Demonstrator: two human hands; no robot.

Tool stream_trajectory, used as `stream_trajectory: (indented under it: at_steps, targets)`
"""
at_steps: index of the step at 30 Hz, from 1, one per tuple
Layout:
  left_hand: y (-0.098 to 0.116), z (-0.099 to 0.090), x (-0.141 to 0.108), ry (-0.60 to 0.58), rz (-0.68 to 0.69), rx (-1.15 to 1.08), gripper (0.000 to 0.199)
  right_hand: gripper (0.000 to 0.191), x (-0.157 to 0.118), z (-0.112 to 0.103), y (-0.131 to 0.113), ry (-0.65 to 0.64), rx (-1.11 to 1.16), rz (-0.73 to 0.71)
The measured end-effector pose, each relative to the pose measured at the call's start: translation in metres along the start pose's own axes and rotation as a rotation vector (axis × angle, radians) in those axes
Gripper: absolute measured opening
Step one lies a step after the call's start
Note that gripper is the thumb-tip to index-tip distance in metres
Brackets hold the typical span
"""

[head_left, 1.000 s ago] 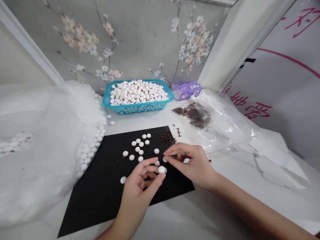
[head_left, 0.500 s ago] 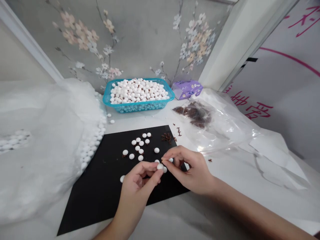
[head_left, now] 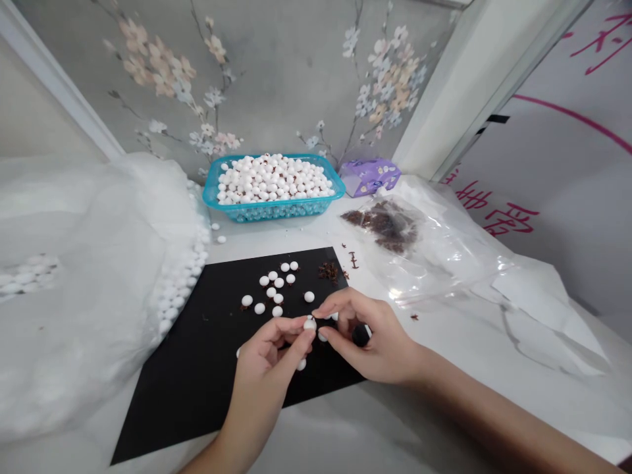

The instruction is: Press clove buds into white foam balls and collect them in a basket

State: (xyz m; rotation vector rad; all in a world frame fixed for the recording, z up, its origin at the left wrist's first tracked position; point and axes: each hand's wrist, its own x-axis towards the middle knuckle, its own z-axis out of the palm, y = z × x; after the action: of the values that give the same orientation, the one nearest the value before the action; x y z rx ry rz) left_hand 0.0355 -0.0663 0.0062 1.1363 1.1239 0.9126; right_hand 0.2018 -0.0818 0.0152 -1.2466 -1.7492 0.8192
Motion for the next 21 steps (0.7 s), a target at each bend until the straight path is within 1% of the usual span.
stream_trajectory:
  at_steps: [7,13,21]
  targets:
    - [-0.002,-0.001,-0.0009,0.005,-0.019,-0.003,0.013,0.022,-0.0004,0.0,0.0005,-0.055,0.049,0.031]
    - [0.0007,0.0001,-0.0017,-0.015,-0.036,0.017,0.012,0.025,-0.0002,-0.0017,0.0018,-0.107,0.044,0.042]
    - [0.0008,0.0006,-0.0005,-0.04,-0.033,0.024,0.01,0.028,0.0011,-0.0024,0.0015,-0.159,0.094,0.063]
